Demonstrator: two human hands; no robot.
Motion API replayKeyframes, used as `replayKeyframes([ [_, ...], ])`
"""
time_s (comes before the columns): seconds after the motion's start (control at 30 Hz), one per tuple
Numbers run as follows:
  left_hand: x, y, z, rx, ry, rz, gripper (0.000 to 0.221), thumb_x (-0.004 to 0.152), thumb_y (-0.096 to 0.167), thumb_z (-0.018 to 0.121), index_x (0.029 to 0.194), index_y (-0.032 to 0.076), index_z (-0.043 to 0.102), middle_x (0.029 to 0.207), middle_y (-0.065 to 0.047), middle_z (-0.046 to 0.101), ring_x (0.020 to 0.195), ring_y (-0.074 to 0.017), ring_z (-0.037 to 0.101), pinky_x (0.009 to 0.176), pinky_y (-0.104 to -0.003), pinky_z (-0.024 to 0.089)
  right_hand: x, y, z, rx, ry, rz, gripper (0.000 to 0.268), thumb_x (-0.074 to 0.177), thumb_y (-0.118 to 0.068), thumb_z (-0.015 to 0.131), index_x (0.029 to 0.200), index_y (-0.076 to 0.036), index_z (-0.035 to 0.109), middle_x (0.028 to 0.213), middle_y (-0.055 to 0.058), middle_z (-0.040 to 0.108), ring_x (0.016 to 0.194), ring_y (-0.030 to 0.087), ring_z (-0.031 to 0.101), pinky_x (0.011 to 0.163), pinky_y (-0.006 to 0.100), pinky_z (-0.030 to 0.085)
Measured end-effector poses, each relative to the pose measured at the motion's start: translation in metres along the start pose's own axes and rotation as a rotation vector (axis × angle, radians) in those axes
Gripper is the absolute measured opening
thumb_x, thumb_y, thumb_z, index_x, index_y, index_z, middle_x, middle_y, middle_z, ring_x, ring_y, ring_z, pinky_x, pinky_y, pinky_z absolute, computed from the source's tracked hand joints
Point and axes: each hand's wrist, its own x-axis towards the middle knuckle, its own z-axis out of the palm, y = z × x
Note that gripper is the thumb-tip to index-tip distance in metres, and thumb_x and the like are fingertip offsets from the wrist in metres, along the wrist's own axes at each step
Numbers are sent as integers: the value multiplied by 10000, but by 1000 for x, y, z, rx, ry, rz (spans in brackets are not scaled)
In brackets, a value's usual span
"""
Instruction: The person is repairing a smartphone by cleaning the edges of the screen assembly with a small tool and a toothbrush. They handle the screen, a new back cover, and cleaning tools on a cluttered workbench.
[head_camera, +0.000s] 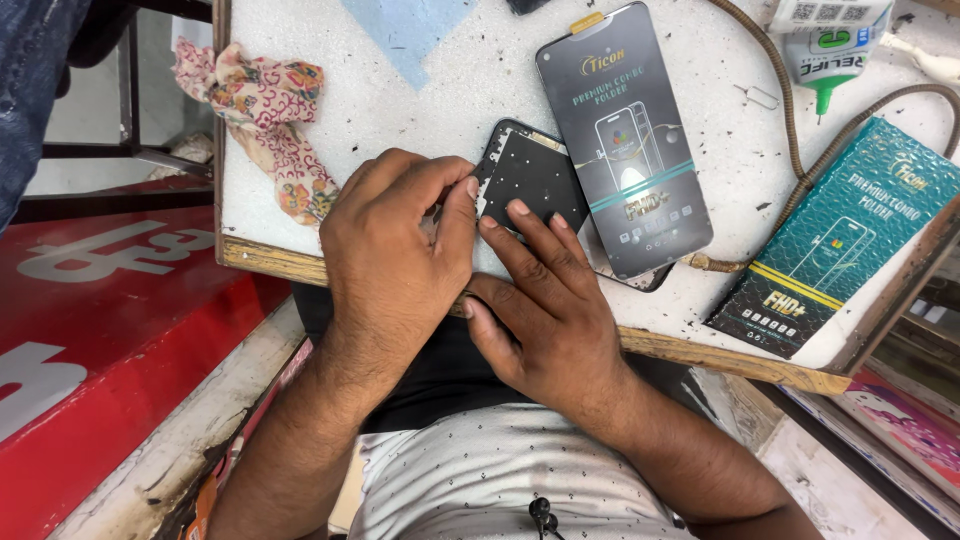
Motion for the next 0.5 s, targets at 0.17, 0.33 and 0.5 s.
replayKeyframes([
  [0.17, 1, -3, 0, -34, 6, -3, 91, 967, 68, 754, 1049, 35, 728, 950, -90, 706, 881, -270, 717, 764, -391, 567, 0, -1, 1, -10, 0, 14, 145, 973, -229, 742, 1063, -118, 761, 1470, 150, 595, 1484, 322, 444, 1260, 542, 321],
  [0.33, 0, -1, 0, -23, 22, 7, 107, 946, 53, 758, 1046, 36, 724, 948, -91, 702, 881, -283, 711, 772, -407, 559, 2, -1, 2, -22, 7, 20, 138, 971, -225, 746, 1053, -115, 760, 1443, 152, 612, 1472, 324, 459, 1253, 547, 330],
  [0.5, -6, 2, 2, 64, 81, 81, 137, 944, 38, 785, 1062, 44, 714, 951, -84, 685, 892, -271, 700, 770, -397, 563, 1, -1, 2, -19, 23, 17, 148, 971, -216, 744, 1050, -92, 763, 1416, 165, 632, 1455, 329, 478, 1250, 543, 339],
])
